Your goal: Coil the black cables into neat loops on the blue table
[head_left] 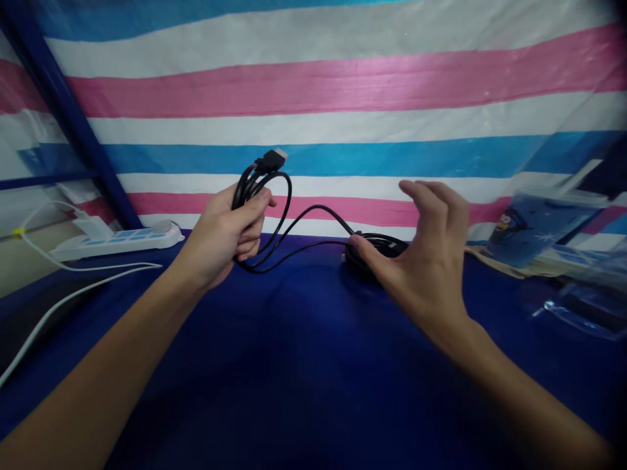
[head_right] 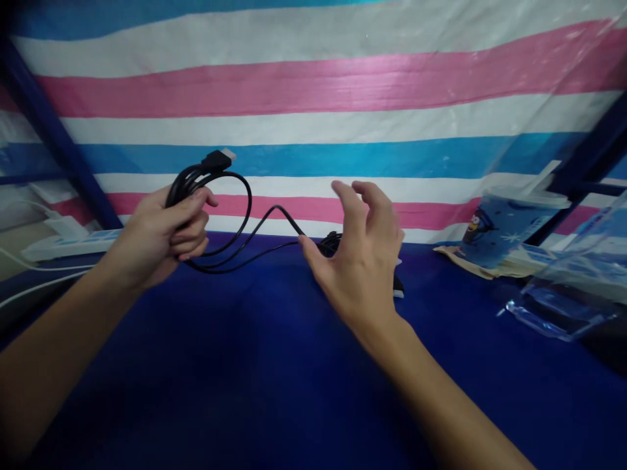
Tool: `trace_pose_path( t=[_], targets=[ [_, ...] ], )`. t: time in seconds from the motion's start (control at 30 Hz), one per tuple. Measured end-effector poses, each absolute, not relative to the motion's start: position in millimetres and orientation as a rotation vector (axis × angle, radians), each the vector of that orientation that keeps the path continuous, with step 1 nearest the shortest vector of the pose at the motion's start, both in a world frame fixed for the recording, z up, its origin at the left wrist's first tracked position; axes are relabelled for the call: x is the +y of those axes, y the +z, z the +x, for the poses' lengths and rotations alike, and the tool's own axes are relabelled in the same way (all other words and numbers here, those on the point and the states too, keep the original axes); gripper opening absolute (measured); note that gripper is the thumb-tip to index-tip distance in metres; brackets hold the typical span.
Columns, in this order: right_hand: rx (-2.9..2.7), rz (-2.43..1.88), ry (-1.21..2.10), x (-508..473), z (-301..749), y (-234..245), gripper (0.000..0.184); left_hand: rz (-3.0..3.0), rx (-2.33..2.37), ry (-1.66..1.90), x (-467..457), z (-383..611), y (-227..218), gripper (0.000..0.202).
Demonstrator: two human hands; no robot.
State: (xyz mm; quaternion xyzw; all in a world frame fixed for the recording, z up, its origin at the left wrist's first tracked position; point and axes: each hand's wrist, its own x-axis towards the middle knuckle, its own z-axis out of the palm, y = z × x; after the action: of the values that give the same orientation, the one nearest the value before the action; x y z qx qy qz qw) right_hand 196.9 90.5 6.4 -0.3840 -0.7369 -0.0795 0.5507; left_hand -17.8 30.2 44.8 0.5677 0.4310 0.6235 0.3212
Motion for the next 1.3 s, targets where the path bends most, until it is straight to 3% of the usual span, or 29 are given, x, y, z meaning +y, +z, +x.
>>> trace_pose_path(
  t=[0.03, 0.13, 0.2, 0.4, 0.67, 0.87, 1.0, 1.07, 1.2, 1.3],
  targets=[
    [-1.802, -0.949, -0.021, 93.6, 198.6, 7.6, 0.053, 1.504, 1.131, 1.628, 29.5, -16.3, 44.6, 0.011],
    [-2.032, -0.938, 0.704, 100.0, 195.7, 3.2, 0.03, 1.529, 1.144, 1.623, 29.7, -13.8, 42.4, 0.012],
    [-2.044, -0.861, 0.952, 97.9, 189.0, -2.0, 0.032, 1.539, 1.159, 1.615, 31.3, -14.3, 40.6, 0.02],
    [-2.005, -0.667, 0.801, 71.6, 174.5, -9.4, 0.032, 1.478, 1.227, 1.614, 39.0, -17.8, 36.1, 0.031],
    [-2.22, -0.73, 0.881, 62.9, 165.3, -24.1, 0.038, 1.426, 1.43, 1.554, 42.0, -24.9, 36.4, 0.038],
    [-1.671, -0.805, 0.561, 78.6, 166.9, -25.3, 0.049, 1.521, 1.363, 1.809, 41.5, -29.1, 39.0, 0.031],
    [-1.763, -0.677, 0.339, 74.6, 174.0, -11.0, 0.03, 1.46, 1.174, 1.682, 36.5, -14.0, 34.0, 0.031],
    [-1.883, -0.642, 0.511, 68.0, 173.5, -3.5, 0.026, 1.44, 1.112, 1.52, 31.2, -0.3, 29.1, 0.031],
    [-1.839, -0.701, 1.012, 61.6, 169.5, 3.4, 0.035, 1.536, 0.997, 1.353, 21.9, 24.3, 17.9, 0.03],
    [-1.827, -0.671, 1.164, 64.5, 170.6, 8.0, 0.033, 1.602, 1.025, 1.32, 22.7, 29.2, 14.5, 0.032]
  ],
)
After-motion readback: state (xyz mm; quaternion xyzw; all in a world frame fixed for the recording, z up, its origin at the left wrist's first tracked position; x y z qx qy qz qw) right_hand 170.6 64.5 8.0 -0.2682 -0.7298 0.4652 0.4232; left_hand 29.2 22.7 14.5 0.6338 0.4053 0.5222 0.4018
